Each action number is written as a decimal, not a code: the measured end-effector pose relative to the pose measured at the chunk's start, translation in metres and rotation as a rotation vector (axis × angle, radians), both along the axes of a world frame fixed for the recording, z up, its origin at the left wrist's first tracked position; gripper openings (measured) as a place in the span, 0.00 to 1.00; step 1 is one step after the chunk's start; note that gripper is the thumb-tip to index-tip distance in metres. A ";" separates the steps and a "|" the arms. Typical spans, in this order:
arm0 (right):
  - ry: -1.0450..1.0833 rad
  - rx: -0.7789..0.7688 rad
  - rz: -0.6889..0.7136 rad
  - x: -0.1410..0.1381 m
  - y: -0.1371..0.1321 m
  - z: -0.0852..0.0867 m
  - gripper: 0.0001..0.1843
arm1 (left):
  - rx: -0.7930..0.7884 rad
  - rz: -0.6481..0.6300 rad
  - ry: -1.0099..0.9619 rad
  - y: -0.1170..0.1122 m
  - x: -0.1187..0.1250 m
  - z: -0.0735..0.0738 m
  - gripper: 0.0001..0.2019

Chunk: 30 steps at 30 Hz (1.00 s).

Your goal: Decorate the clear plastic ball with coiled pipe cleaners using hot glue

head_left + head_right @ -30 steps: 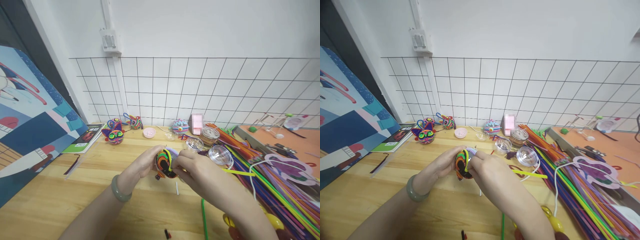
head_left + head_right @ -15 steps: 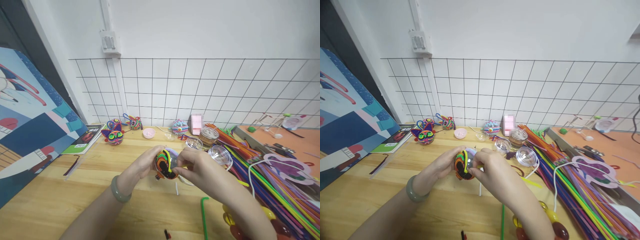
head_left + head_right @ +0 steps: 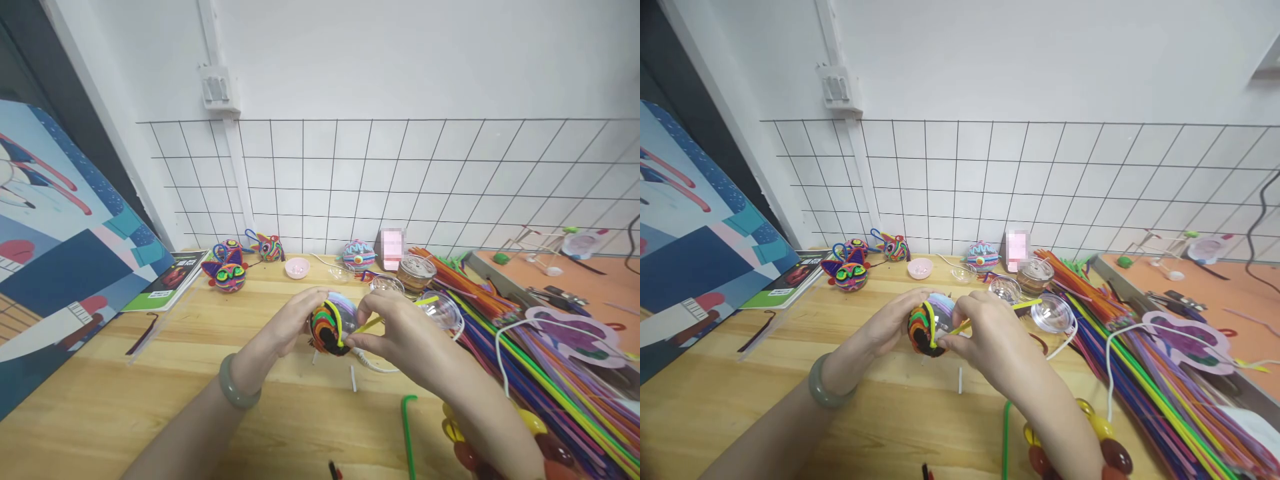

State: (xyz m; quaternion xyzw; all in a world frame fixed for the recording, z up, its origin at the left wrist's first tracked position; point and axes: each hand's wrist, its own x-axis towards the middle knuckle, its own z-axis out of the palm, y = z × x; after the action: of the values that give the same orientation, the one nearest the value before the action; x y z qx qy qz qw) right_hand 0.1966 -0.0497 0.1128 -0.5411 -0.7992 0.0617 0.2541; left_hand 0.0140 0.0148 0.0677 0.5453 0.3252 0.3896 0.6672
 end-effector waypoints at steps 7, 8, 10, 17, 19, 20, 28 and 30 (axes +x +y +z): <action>-0.024 -0.056 -0.073 -0.002 -0.004 0.008 0.03 | -0.009 0.069 -0.113 -0.003 0.003 0.008 0.17; -0.026 -0.060 -0.070 -0.003 -0.006 0.010 0.02 | -0.013 0.070 -0.143 -0.004 0.004 0.008 0.17; -0.012 -0.052 -0.053 -0.005 -0.007 0.011 0.02 | -0.024 0.056 -0.190 -0.004 0.005 0.009 0.17; -0.046 -0.002 -0.060 -0.009 -0.006 0.010 0.12 | 0.021 0.070 -0.257 -0.006 0.008 0.008 0.14; -0.008 0.012 -0.046 -0.009 -0.005 0.009 0.13 | 0.048 0.077 -0.257 -0.006 0.008 0.008 0.14; 0.025 0.026 -0.045 -0.009 -0.005 0.008 0.13 | 0.060 0.084 -0.257 -0.006 0.008 0.007 0.14; 0.172 0.111 0.005 -0.015 -0.006 0.006 0.11 | 0.046 0.135 -0.216 -0.008 0.009 0.007 0.18; 0.137 0.199 0.028 -0.018 -0.005 0.002 0.11 | 0.056 0.134 -0.207 -0.009 0.009 0.007 0.17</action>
State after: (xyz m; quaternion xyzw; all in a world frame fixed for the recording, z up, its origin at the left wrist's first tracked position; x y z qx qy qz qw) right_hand 0.1781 -0.0548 0.1149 -0.4964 -0.7898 0.0225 0.3595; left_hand 0.0233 0.0054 0.0751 0.4976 0.2794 0.4962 0.6543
